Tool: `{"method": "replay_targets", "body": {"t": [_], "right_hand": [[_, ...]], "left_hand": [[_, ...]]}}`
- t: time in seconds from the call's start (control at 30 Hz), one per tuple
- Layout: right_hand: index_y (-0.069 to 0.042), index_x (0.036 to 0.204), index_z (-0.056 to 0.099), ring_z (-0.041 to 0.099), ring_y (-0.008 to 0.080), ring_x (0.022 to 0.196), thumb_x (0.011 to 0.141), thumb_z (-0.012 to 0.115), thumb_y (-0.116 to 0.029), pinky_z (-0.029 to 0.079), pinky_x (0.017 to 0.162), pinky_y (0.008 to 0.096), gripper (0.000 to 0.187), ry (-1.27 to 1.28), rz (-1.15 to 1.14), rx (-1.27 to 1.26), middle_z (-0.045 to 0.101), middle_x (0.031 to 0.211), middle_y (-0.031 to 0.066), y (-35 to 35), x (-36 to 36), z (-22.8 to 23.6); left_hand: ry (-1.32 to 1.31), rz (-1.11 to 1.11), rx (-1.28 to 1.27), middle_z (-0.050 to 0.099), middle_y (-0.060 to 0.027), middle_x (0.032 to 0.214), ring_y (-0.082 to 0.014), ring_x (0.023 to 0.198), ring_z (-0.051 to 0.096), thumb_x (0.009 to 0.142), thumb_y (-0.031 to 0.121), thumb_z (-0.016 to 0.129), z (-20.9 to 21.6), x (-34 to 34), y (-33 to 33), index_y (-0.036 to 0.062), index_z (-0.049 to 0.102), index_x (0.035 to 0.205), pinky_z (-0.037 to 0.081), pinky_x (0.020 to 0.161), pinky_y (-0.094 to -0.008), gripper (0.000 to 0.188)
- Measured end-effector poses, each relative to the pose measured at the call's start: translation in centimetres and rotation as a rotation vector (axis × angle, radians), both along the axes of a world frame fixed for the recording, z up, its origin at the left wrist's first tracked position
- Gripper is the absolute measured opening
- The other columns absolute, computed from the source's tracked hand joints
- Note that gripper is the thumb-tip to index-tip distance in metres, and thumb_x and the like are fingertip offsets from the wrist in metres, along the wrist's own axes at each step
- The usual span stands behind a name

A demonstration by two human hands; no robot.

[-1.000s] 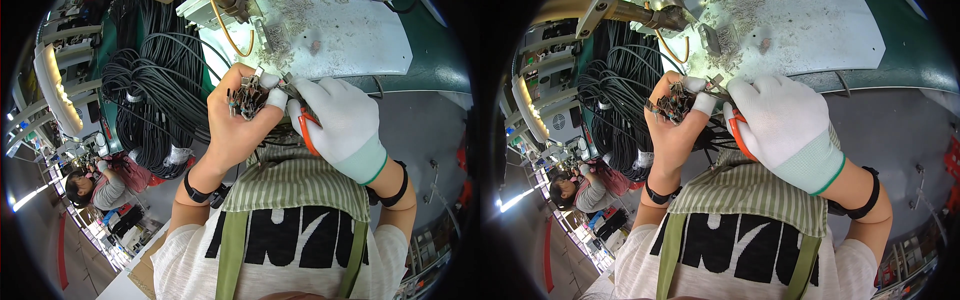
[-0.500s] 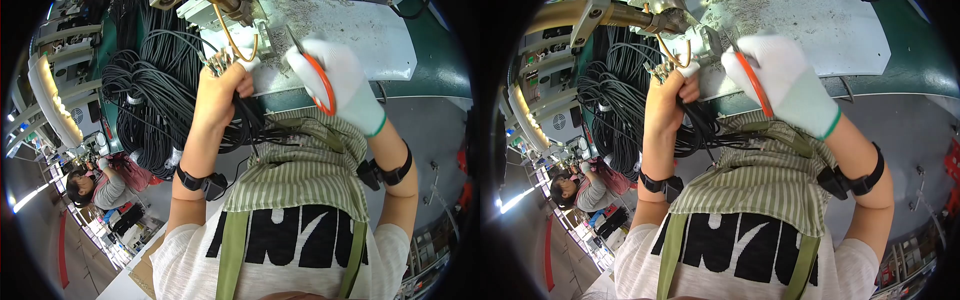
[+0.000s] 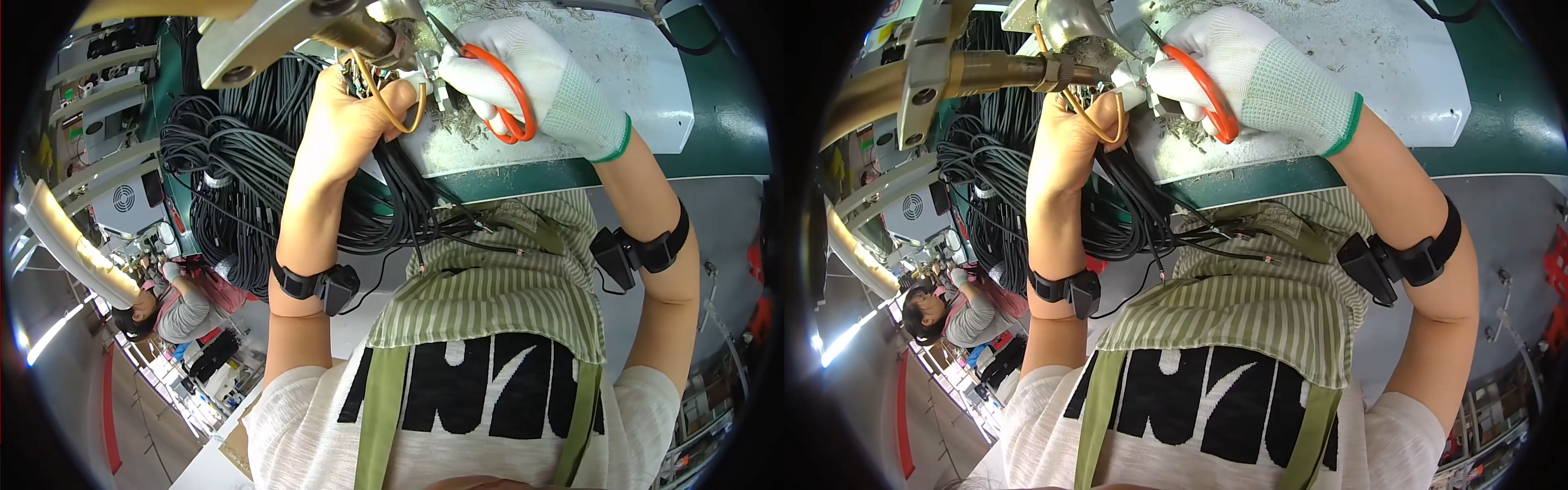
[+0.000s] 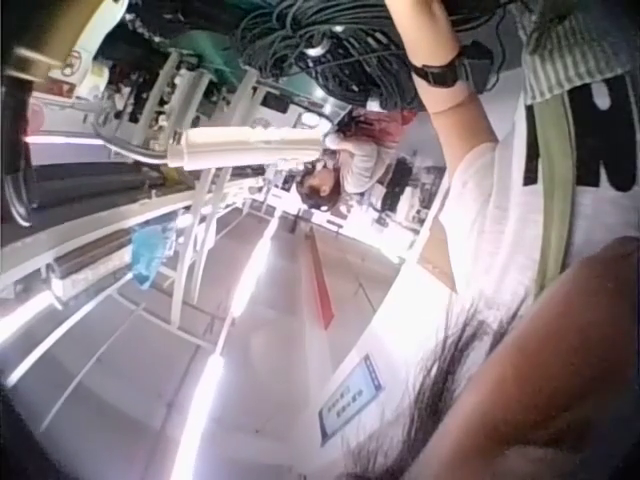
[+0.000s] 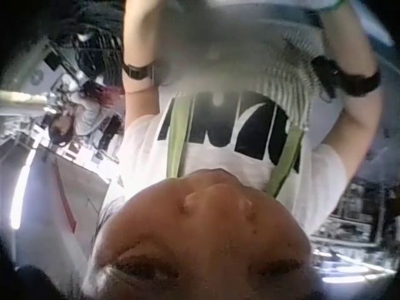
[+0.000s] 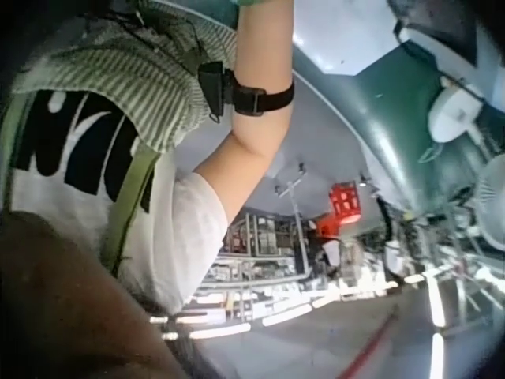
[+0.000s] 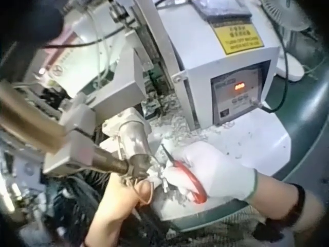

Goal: The person picks up a bundle of cables and uses shears to trim the ends of the individual wires. They then place the wire ends into a machine to process them, repeating this for several wires.

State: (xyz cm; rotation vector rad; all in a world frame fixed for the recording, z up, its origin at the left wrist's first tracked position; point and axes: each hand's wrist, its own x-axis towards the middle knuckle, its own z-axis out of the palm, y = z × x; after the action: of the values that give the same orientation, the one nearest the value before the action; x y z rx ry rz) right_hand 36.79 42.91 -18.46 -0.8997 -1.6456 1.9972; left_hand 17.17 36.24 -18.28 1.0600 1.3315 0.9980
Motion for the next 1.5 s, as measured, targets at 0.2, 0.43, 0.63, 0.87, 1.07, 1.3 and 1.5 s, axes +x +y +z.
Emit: {"method": "replay_targets", "body": {"t": [0.2,0.43,0.63,0.87,1.07,1.3,1.5], "right_hand": [[-0.001,0.073,0.056,0.044,0.0052,0.044,0.089,0.06,-0.026,0.035,0.04,0.021,0.03,-0.004,0.008,-0.059,0.049,0.054,0.0005,0.5,0.0,-0.5],[-0.002,0.07,0.055,0.046,0.0054,0.045,0.089,0.059,-0.024,0.035,0.04,0.0209,0.029,0.122,0.036,0.022,0.05,0.055,0.0008,0.9,0.4,-1.1],[-0.002,0.07,0.056,0.047,0.0056,0.045,0.089,0.059,-0.024,0.035,0.04,0.0214,0.029,0.055,0.004,0.06,0.05,0.054,0.0005,0.4,0.1,-0.8],[-0.003,0.073,0.057,0.047,0.006,0.048,0.088,0.06,-0.024,0.037,0.044,0.0222,0.026,0.016,-0.137,0.404,0.051,0.057,0.002,-1.8,1.4,-1.8],[-0.001,0.085,0.059,0.045,0.0064,0.056,0.087,0.061,-0.021,0.038,0.052,0.0245,0.021,-0.342,-0.14,0.673,0.051,0.06,0.0047,-5.9,5.0,2.4],[-0.001,0.078,0.06,0.055,0.0128,0.052,0.088,0.06,-0.023,0.044,0.05,0.0267,0.024,-0.133,-0.007,0.015,0.057,0.058,0.0059,-8.3,3.7,5.0],[0.0,0.073,0.059,0.055,0.01,0.05,0.09,0.06,-0.029,0.043,0.045,0.0245,0.034,0.121,-0.085,-0.216,0.058,0.056,0.0048,-9.4,4.1,2.9]], "left_hand": [[0.004,-0.036,-0.016,0.054,-0.0008,0.063,-0.0073,0.049,0.047,0.083,0.009,0.066,-1.0,-0.9,0.2,0.0018,0.059,0.086,0.036,0.044,-0.0222,0.01],[0.028,0.032,0.012,0.055,-0.0014,0.065,-0.0075,0.049,0.046,0.083,0.009,0.066,-0.4,0.3,0.2,0.001,0.06,0.091,0.036,0.043,-0.0217,0.013],[0.057,0.038,0.003,0.055,-0.0017,0.066,-0.0087,0.05,0.047,0.084,0.009,0.064,-0.3,0.3,-0.3,-0.0005,0.059,0.094,0.038,0.044,-0.023,0.014],[-0.066,0.298,-0.062,0.056,-0.0023,0.066,-0.011,0.053,0.051,0.087,0.007,0.06,0.9,1.6,-2.8,-0.0029,0.059,0.094,0.043,0.051,-0.0255,0.013],[-0.173,0.006,-0.133,0.06,-0.0029,0.073,-0.0105,0.061,0.055,0.086,0.005,0.061,2.4,1.2,-8.6,-0.0032,0.058,0.1,0.045,0.057,-0.0238,0.017],[0.089,-0.274,-0.138,0.06,-0.0015,0.079,-0.0078,0.072,0.056,0.081,0.001,0.065,4.2,4.0,-10.4,-0.0014,0.055,0.108,0.045,0.064,-0.0229,0.029],[0.451,0.026,0.333,0.061,-0.0012,0.089,-0.0054,0.079,0.057,0.08,-0.003,0.065,3.4,5.5,-11.1,-0.0017,0.06,0.103,0.045,0.07,-0.0188,0.024]]}}
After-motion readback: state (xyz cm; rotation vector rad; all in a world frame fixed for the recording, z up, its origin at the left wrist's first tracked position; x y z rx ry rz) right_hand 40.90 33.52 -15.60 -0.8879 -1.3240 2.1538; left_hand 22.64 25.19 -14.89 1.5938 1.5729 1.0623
